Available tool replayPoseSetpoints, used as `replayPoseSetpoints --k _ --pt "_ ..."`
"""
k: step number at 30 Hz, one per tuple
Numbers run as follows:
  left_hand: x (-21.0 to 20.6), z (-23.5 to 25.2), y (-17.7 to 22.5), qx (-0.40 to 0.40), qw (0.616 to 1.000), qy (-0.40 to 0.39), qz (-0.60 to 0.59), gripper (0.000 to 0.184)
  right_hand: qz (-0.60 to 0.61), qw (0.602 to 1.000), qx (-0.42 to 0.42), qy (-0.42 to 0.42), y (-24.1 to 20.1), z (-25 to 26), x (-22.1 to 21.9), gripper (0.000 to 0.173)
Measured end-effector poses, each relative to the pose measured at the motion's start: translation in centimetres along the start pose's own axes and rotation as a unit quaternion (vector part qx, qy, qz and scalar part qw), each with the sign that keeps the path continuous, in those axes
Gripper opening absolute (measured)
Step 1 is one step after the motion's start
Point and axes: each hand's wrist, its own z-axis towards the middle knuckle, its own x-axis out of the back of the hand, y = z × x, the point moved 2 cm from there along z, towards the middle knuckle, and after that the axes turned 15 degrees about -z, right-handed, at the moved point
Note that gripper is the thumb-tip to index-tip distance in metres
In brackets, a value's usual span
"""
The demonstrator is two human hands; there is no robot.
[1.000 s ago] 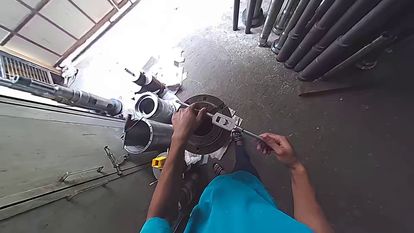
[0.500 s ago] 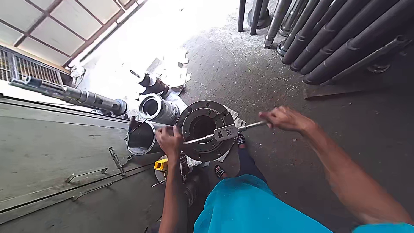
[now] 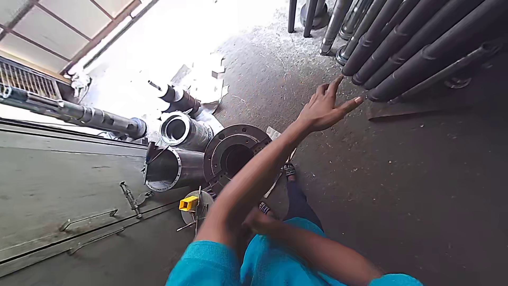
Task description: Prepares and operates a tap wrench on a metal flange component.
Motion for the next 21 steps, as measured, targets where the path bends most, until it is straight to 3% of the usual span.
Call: replayPoseSetpoints --k 2,3,4,6,7,9,10,11,14,16,19,21 --pt "2.8 -6.3 -0.4 -0.035 0.999 -0.003 0.007 0.074 -0.192 0.972 0.101 -0.091 1.2 -1.2 4.1 0.034" --pt "4.9 -10.1 -1.2 -0.053 0.997 0.023 0.054 0.071 -0.273 0.946 0.151 -0.088 0.3 -2.7 6.6 0.035" --pt "6.6 -14.6 -2.6 -0.060 0.992 0.061 0.098 0.067 -0.334 0.919 0.202 -0.044 -1.0 -4.7 9.0 0.034" --pt "8.4 -23.3 -5.6 -0.081 0.973 0.189 0.105 0.054 -0.396 0.847 0.309 0.174 -5.1 -7.6 14.3 0.028" --pt "7.7 -27.1 -6.8 -0.093 0.954 0.278 0.064 0.047 -0.410 0.779 0.356 0.313 -7.6 -8.2 16.9 0.025" --pt "3.8 -32.6 -7.9 -0.078 0.906 0.416 0.013 0.045 -0.446 0.587 0.433 0.518 -12.6 -6.6 21.7 0.026" --pt "1.8 -33.7 -8.1 -0.060 0.891 0.449 0.032 0.043 -0.480 0.510 0.447 0.557 -15.1 -4.7 23.9 0.027" --pt "0.2 -34.0 -7.9 -0.040 0.884 0.461 0.069 0.040 -0.537 0.479 0.428 0.547 -17.1 -2.5 25.6 0.029" --pt "-2.4 -33.3 -7.3 -0.024 0.858 0.470 0.204 0.037 -0.723 0.545 0.218 0.364 -19.6 0.8 27.2 0.048" --pt "-1.9 -33.5 -8.4 -0.045 0.843 0.468 0.263 0.034 -0.783 0.544 0.077 0.291 -18.8 -1.3 27.4 0.061" --pt "4.6 -32.1 -11.3 -0.082 0.816 0.481 0.310 0.034 -0.741 0.562 0.075 0.359 -11.6 -7.0 27.2 0.074" --pt "10.4 -26.8 -11.7 -0.081 0.845 0.452 0.274 0.036 -0.667 0.591 0.095 0.443 -3.5 -11.4 23.5 0.071"
